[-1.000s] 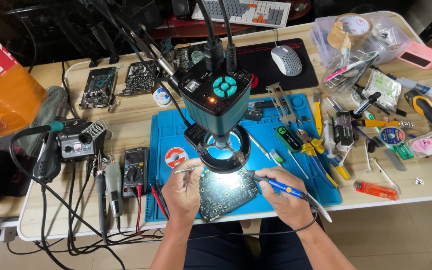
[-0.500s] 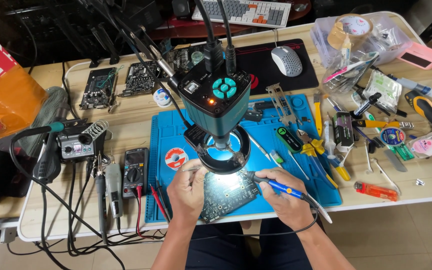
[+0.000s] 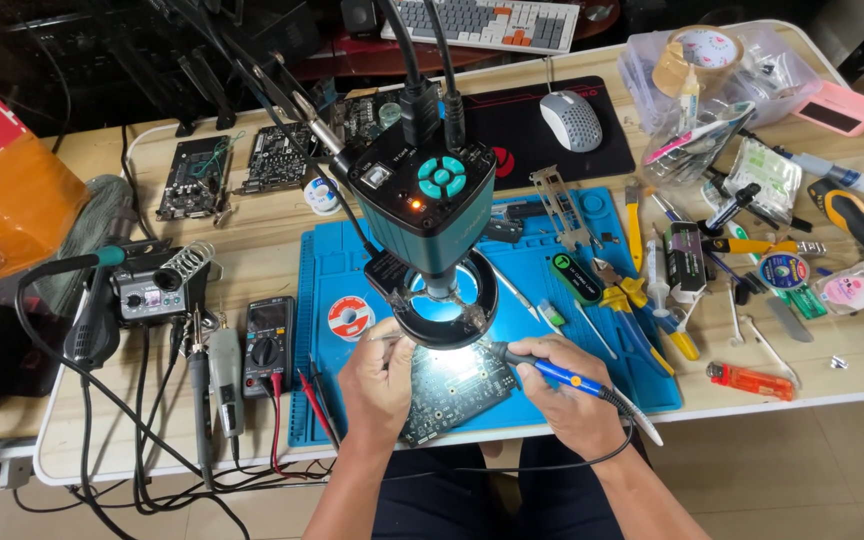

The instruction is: Soldering and reworking components on a circuit board using a hot air station and soldering iron under a microscope.

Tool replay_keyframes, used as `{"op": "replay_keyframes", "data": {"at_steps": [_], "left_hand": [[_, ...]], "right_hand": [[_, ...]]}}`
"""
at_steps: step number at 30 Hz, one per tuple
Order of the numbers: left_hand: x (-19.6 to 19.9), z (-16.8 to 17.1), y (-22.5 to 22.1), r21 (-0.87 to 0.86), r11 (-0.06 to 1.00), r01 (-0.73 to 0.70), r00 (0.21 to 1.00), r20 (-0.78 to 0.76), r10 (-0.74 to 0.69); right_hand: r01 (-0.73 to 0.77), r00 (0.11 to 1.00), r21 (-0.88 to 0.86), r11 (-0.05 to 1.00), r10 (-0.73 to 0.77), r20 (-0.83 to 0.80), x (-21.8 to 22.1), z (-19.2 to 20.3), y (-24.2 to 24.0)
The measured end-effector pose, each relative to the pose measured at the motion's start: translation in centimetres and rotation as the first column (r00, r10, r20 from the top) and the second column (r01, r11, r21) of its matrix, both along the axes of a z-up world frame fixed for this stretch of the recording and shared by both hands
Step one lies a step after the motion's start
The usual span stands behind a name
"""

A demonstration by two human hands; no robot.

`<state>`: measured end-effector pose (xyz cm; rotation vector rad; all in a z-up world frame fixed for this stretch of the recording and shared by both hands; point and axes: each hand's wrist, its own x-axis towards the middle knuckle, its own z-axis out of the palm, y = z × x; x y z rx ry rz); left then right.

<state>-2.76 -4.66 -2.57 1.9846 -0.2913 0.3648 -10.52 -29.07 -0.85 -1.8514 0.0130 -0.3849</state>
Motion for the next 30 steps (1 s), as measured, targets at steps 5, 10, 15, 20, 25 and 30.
{"op": "replay_keyframes", "data": {"at_steps": [5, 10, 15, 20, 25, 30], "left_hand": [[0.0, -0.1, 0.0, 0.003, 1.0, 0.005, 1.0, 0.0, -0.005], [-0.1, -0.7, 0.0, 0.01, 1.0, -0.02, 0.998, 0.066, 0.02], [0.0, -1.4, 0.2, 0.009, 0.999, -0.03, 0.999, 0.02, 0.03], [0.0, -1.1, 0.0, 0.027, 0.999, -0.017, 1.0, -0.006, 0.017], [0.0, -0.8, -0.1, 0.025, 1.0, 0.0, 1.0, -0.03, 0.001], [-0.1, -1.2, -0.1, 0.035, 0.999, -0.004, 0.999, -0.042, 0.006]], "right_hand": [[0.007, 1.0, -0.027, 1.0, -0.007, 0.002, 0.0, 0.0, 0.0], [-0.004, 1.0, -0.016, 1.0, 0.005, 0.013, 0.1, 0.0, 0.0], [-0.008, 1.0, -0.034, 0.999, 0.009, 0.025, 0.0, 0.1, -0.1], [-0.009, 1.0, -0.037, 0.999, 0.01, 0.029, 0.0, 0.0, -0.1], [-0.005, 0.999, -0.029, 1.0, 0.006, 0.041, 0.1, -0.3, -0.1], [-0.008, 0.999, -0.033, 0.999, 0.009, 0.037, 0.0, -0.3, -0.1]]}}
